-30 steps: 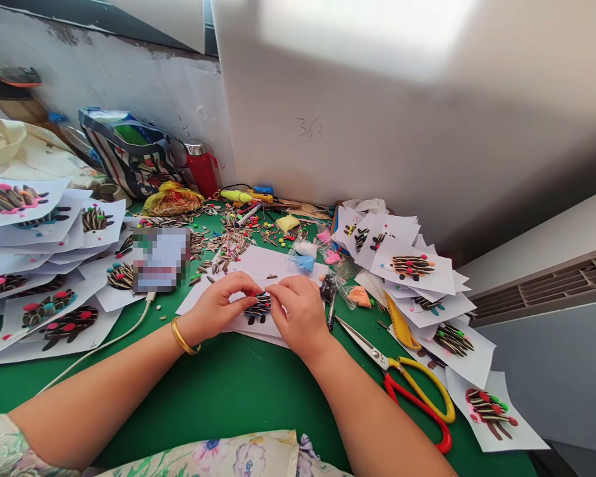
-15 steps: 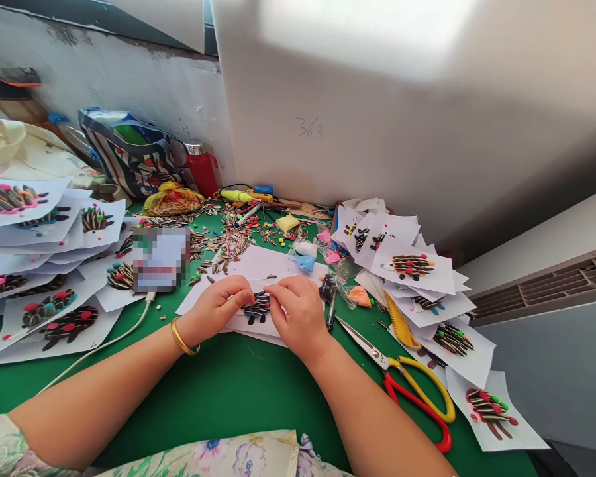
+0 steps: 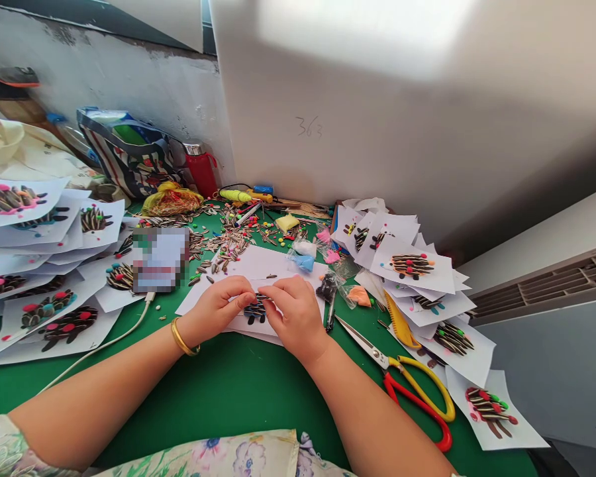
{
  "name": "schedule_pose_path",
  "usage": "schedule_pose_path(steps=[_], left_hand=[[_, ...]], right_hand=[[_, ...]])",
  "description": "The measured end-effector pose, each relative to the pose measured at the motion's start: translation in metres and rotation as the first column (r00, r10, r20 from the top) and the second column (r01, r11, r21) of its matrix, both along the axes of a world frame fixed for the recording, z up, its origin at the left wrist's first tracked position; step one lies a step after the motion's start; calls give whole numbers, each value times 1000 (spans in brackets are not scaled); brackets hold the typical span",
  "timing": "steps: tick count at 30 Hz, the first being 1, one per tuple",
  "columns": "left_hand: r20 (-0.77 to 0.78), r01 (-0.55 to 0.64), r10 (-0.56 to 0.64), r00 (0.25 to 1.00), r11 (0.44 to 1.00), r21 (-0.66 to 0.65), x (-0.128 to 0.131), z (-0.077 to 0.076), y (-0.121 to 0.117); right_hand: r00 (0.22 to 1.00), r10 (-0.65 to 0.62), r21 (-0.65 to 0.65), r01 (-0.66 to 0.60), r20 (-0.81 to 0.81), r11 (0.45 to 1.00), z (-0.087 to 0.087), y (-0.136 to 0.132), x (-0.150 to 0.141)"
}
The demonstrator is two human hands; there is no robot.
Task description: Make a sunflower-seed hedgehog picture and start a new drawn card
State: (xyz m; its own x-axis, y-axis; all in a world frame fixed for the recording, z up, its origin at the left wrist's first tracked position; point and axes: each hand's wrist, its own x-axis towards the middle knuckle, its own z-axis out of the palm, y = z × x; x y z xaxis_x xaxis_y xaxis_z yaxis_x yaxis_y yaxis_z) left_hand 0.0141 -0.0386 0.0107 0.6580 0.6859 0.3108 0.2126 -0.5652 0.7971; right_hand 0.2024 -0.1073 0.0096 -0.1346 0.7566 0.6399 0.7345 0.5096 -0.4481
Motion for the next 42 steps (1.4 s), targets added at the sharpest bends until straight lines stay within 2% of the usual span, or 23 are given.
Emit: schedule_pose_path(steps=[13,20,26,31,37,42], left_hand=[[64,-35,33,997,999,27,2,-4,2],[34,-65,66,997,998,-16,2,-1,-1],[42,-48,46,998,998,30,3,0,-1],[35,-91,90,995,996,24,4,0,-1],[-10,-19,19,1000,999,34,2,0,0],[-6,-22,22,1000,1000,0,1,1,0]], right_hand=[[1000,18,0,-18,-24,1000,-3,1,0],[999,12,-10,-12,-30,1000,-3,1,-1],[1000,7,-24,-8,-24,1000,-3,1,-1],[1000,3,-35,-3,-25,999,-3,0,-2],[1000,6,-57,-7,-21,998,-3,0,-2],[998,51,-80,-55,-49,995,-2,-1,-5]])
